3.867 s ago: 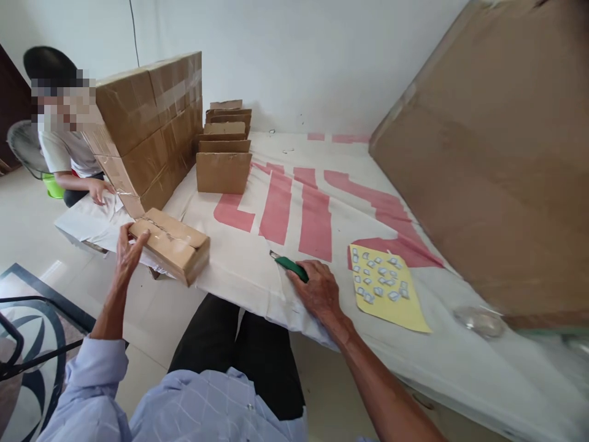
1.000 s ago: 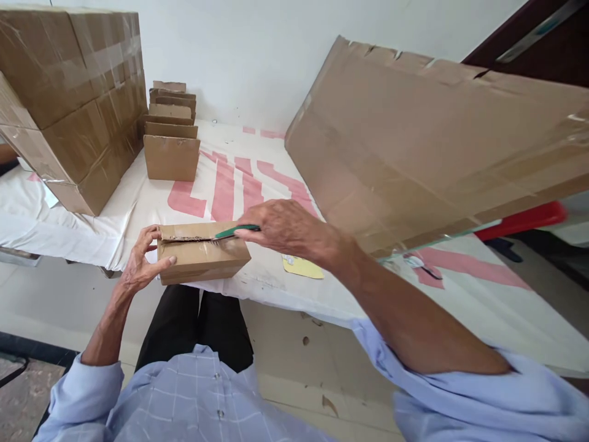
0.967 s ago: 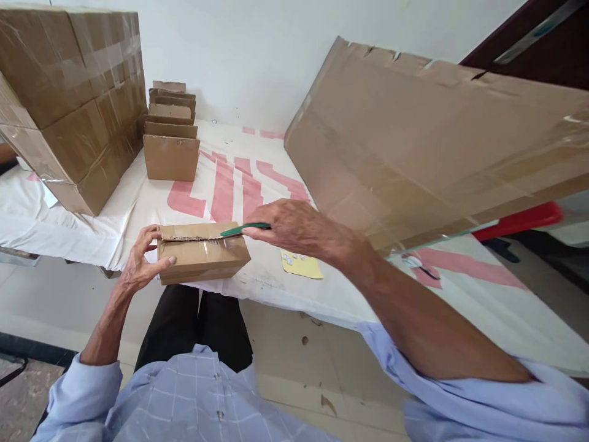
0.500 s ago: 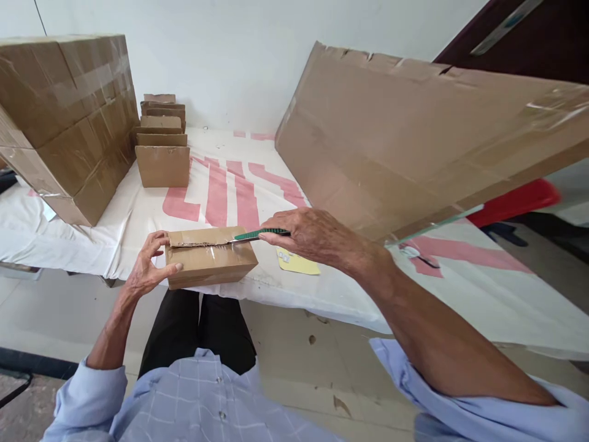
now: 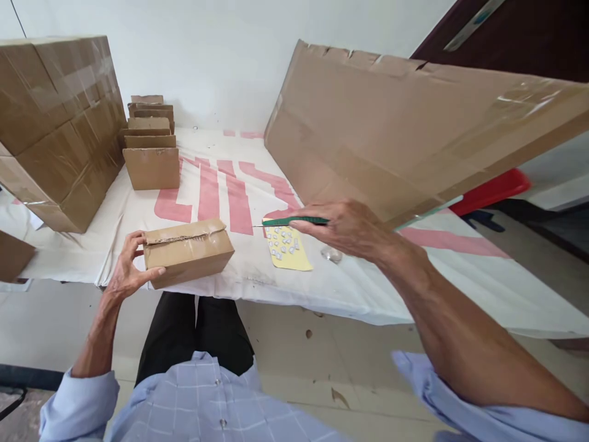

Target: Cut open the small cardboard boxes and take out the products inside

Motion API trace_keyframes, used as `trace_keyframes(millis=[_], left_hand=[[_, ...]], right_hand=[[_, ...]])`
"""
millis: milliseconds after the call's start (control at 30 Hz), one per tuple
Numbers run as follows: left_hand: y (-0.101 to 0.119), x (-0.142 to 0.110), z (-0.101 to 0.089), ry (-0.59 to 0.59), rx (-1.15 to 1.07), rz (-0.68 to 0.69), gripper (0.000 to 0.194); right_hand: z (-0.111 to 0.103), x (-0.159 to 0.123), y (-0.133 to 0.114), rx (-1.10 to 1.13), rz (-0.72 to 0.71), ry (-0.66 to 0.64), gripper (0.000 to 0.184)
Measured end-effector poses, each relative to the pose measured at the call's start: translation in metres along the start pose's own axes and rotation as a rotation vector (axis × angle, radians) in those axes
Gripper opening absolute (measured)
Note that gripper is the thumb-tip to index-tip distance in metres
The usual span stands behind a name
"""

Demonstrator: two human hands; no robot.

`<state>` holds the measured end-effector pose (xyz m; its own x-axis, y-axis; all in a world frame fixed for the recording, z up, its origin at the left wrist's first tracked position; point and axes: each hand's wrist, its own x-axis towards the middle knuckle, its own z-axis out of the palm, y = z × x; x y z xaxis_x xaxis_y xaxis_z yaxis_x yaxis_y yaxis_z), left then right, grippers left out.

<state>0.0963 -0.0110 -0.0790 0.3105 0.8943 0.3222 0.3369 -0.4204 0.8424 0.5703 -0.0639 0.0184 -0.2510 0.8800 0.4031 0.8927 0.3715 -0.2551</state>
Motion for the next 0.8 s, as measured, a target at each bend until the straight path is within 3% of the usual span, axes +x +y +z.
trace_keyframes(millis=[100, 267, 367, 433, 567, 667, 800], left_hand=[[-0.004, -0.003, -0.010, 0.005, 0.022, -0.005, 0.080], [-0.003, -0.007, -0.014, 0.016, -0.009, -0.026, 0.081], [-0.005, -0.010, -0.018, 0.012, -0.007, -0.035, 0.082], [-0.008, -0.010, -0.021, 0.012, -0.003, -0.042, 0.084], [-0.017, -0.009, -0.024, 0.028, -0.016, -0.045, 0.091], [-0.020, -0.008, -0.024, 0.016, -0.022, -0.044, 0.091], [-0.019, -0.008, -0.026, -0.023, -0.016, -0.044, 0.091]], right_hand=[[0.036, -0.024, 0.011, 0.147, 0.170, 0.062, 0.036], [0.157, -0.049, -0.013, 0.199, 0.391, -0.014, 0.032], [0.194, -0.048, -0.026, 0.257, 0.364, 0.045, 0.034], [0.192, -0.038, -0.034, 0.350, 0.294, 0.131, 0.036], [0.160, -0.006, -0.056, 0.513, 0.143, 0.243, 0.036], [0.141, 0.014, -0.078, 0.513, 0.030, 0.245, 0.027], [0.135, 0.024, -0.095, 0.448, -0.011, 0.195, 0.015]])
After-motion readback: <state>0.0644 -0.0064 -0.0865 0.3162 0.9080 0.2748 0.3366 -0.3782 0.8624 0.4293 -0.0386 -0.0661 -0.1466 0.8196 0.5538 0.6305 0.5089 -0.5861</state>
